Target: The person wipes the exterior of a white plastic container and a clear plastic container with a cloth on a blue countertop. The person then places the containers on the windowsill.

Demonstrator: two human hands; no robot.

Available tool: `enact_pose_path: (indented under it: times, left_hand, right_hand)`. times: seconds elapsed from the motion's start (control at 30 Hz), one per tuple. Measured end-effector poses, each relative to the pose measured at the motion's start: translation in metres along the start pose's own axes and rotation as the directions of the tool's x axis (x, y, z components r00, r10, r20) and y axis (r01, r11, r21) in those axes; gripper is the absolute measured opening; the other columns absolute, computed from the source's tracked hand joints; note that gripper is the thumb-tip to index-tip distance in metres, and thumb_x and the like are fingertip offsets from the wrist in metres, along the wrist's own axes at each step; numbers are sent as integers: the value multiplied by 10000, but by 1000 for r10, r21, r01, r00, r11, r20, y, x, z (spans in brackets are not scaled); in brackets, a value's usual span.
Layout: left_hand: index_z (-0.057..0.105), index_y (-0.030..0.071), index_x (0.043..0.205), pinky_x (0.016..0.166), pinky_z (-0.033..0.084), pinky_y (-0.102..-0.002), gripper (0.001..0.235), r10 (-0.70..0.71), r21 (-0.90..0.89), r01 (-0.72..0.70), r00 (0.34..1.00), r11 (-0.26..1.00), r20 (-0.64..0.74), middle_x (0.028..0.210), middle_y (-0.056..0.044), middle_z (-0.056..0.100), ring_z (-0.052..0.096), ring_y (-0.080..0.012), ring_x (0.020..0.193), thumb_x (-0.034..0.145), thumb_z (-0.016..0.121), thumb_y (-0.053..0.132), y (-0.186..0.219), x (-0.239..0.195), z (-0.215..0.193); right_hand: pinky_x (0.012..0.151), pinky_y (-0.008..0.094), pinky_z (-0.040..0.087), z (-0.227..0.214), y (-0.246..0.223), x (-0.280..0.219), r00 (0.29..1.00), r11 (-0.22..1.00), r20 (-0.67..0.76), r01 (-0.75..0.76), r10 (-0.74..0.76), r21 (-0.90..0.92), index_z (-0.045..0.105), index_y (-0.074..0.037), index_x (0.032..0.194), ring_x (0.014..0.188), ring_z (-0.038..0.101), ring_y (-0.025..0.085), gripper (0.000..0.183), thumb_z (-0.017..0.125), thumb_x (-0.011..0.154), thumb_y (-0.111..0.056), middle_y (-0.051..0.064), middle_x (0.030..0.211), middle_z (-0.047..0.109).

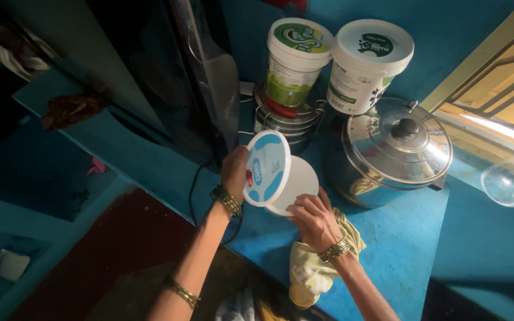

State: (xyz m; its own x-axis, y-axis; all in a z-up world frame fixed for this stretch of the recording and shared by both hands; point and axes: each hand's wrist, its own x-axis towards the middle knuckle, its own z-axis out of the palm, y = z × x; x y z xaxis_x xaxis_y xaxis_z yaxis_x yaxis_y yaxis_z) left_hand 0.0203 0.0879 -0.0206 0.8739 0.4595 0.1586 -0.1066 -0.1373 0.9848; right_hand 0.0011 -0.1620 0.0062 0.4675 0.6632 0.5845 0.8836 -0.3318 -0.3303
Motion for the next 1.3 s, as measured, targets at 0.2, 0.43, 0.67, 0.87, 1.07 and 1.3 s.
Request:
enact_pose_path:
  times: [0.2,0.43,0.67,0.87,1.07,1.3]
  left_hand:
    - [675,102,1061,595,541,-320,334,-229,158,239,970,958,-84,831,-81,711,672,-175,684,987,458,344,9,6,15]
    - [645,66,1214,666,576,-420,326,-67,433,99,994,896,-88,976,-158,679,718,-285,730,963,505,219,16,13,58]
    - [736,-9,974,877,526,-488,188,155,676,-141,987,724,39,1007,-249,665,649,-407,973,900,630,128,-4,3,48]
    - [732,-2,978,881,539,-478,175,126,658,-170,985,733,114,1053,-267,657,649,-417,1008,876,641,108,-15,0,35]
    - [726,34,1107,897,541,-469,257,16,681,-99,992,726,127,1097,-251,662,657,-395,1028,881,647,128,-1,-5,29]
    - [700,84,1228,945,547,-440,363,-175,680,60,979,731,102,1271,-219,622,650,-356,1127,878,651,170,14,-2,24]
  right_hand:
    - [1012,429,486,-26,-2,8,908,881,-139,-331,395,339,652,-45,1234,1159,605,284,410,759,848,-133,107,1213,684]
    - [671,290,582,-25,31,27,571,379,134,-684,810,623,646,-34,1280,763,684,125,412,712,909,-201,76,949,731]
    - [581,308,558,-25,54,25,514,444,164,-833,842,332,724,-26,1199,619,678,151,357,679,874,-166,89,725,735]
    - [658,359,582,-15,56,24,633,623,63,-772,772,123,720,-70,1219,684,735,225,417,681,824,-197,132,789,761]
    - [725,394,600,-10,63,20,690,689,57,-724,722,27,732,-93,1206,767,767,284,413,667,812,-199,159,848,768]
    - [740,424,584,-10,65,21,684,688,81,-725,725,-33,725,-102,1201,811,751,326,418,704,806,-235,156,882,767]
